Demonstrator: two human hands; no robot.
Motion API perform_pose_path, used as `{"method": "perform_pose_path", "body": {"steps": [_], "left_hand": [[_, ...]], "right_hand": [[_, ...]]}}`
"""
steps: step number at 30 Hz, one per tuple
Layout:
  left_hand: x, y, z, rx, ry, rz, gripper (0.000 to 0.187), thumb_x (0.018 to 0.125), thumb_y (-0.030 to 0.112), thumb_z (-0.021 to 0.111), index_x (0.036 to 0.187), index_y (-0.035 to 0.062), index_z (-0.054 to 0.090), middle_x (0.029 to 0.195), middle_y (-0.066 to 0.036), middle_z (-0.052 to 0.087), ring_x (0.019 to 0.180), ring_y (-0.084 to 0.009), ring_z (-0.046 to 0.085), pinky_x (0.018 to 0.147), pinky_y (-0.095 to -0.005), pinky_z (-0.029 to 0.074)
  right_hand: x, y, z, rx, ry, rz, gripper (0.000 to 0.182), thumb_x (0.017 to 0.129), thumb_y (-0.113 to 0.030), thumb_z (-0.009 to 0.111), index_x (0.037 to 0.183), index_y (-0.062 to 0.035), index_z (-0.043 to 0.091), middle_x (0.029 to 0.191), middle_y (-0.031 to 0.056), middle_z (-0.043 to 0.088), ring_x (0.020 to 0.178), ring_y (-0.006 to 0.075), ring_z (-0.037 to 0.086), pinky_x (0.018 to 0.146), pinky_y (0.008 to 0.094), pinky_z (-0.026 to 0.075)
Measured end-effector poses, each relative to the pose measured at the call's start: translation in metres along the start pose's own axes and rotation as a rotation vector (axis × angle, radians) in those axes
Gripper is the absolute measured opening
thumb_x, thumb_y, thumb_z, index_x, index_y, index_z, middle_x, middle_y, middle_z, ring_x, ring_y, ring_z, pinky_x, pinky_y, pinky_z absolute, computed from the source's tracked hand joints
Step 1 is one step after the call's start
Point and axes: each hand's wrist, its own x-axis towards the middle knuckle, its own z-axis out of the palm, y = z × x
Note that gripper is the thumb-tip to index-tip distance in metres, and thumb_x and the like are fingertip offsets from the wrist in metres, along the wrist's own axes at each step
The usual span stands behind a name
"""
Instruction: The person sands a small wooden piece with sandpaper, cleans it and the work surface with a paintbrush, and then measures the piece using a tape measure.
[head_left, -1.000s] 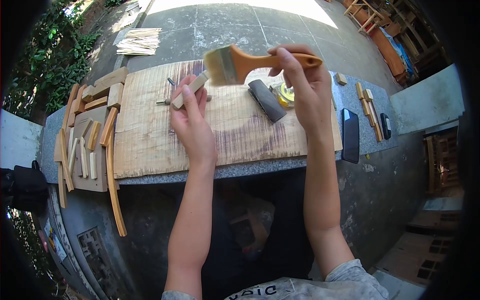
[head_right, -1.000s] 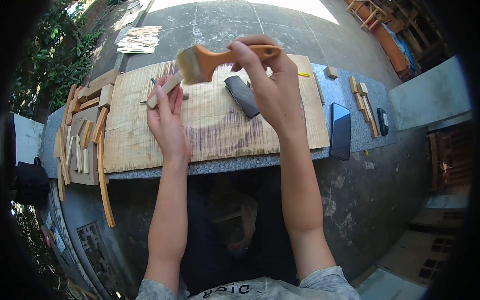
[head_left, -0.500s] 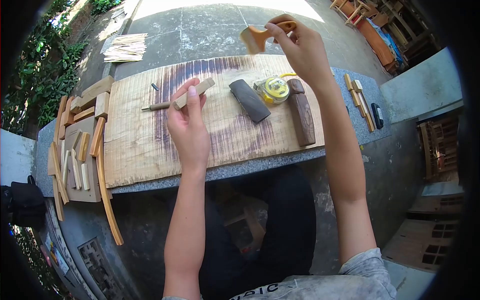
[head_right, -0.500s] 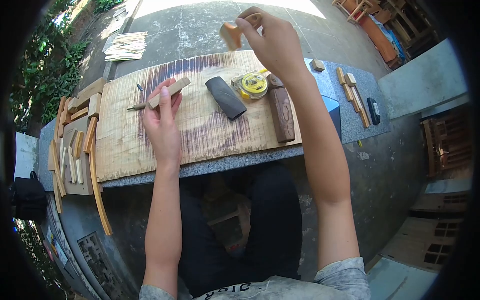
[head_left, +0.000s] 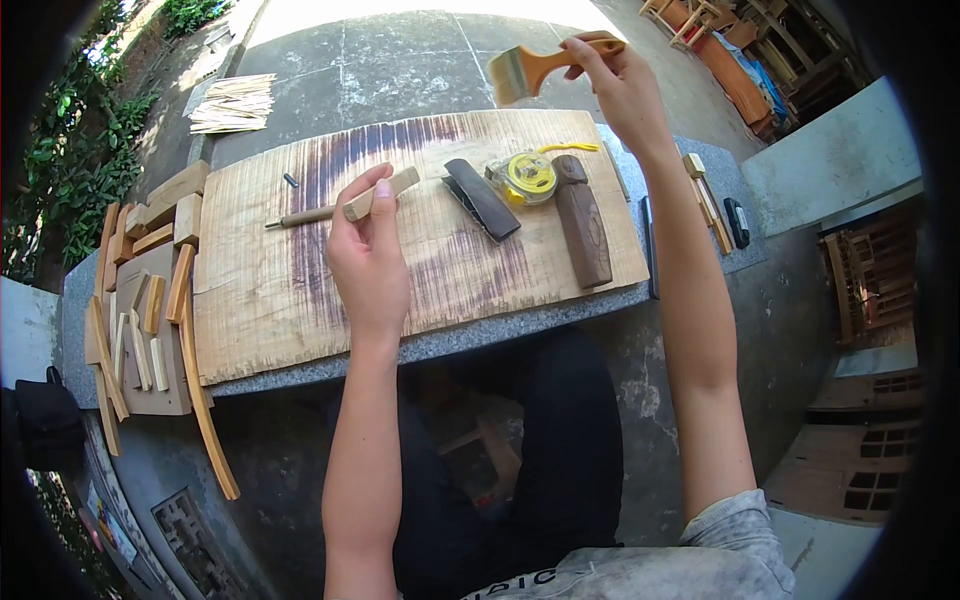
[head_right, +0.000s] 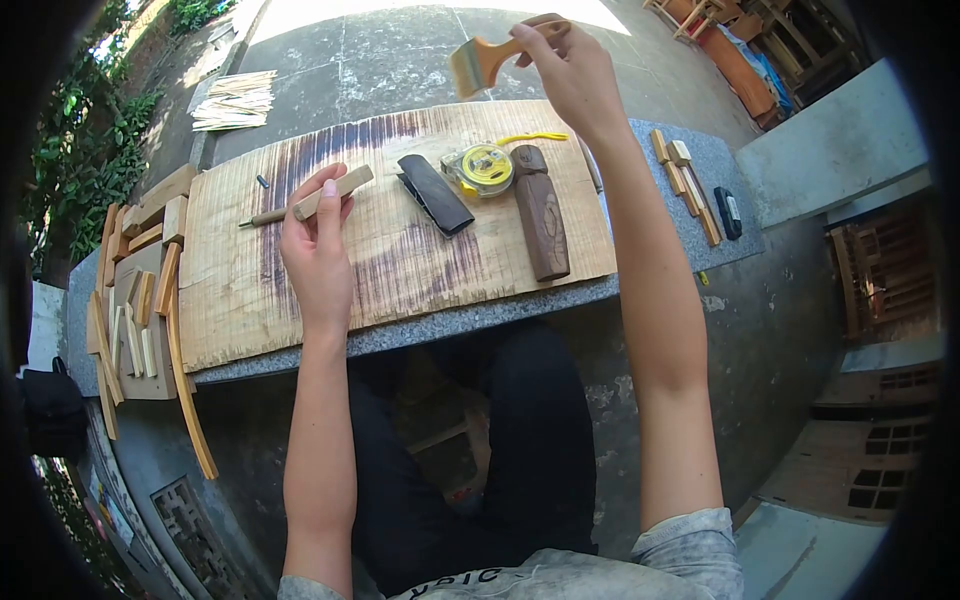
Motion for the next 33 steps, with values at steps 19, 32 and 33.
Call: {"method": "perform_pose_path", "body": {"steps": [19, 32, 33], "left_hand": [[0.000, 0.000, 0.001, -0.043, 0.009, 0.002, 0.036, 0.111, 0.025, 0.056, 0.130, -0.0040, 0.065, 0.130, -0.014, 0.067, 0.120, -0.0183, 0.065, 0.107, -0.0330, 0.053], [0.003, 0.001, -0.002, -0.227, 0.099, -0.029, 0.039, 0.112, 0.027, 0.054, 0.134, -0.0049, 0.058, 0.132, -0.016, 0.065, 0.121, -0.0216, 0.066, 0.108, -0.0357, 0.054], [0.002, 0.002, -0.002, -0.219, 0.103, -0.012, 0.039, 0.112, 0.027, 0.054, 0.134, -0.0051, 0.058, 0.132, -0.017, 0.065, 0.121, -0.0218, 0.066, 0.108, -0.0358, 0.054]], "right_hand": [[0.006, 0.021, -0.006, -0.452, -0.122, 0.185, 0.042, 0.100, -0.042, 0.062, 0.107, -0.0038, 0.078, 0.086, 0.0098, 0.078, 0.088, 0.0228, 0.073, 0.086, 0.0380, 0.054], [-0.077, -0.107, 0.029, 0.295, -0.136, -0.059, 0.024, 0.104, -0.027, 0.066, 0.107, -0.0052, 0.075, 0.082, 0.0018, 0.074, 0.073, 0.0069, 0.062, 0.064, 0.0240, 0.044], [-0.081, -0.112, 0.038, -0.008, -0.093, -0.230, 0.022, 0.104, -0.025, 0.066, 0.108, -0.0058, 0.075, 0.083, 0.0008, 0.074, 0.076, 0.0077, 0.065, 0.065, 0.0239, 0.045]]}}
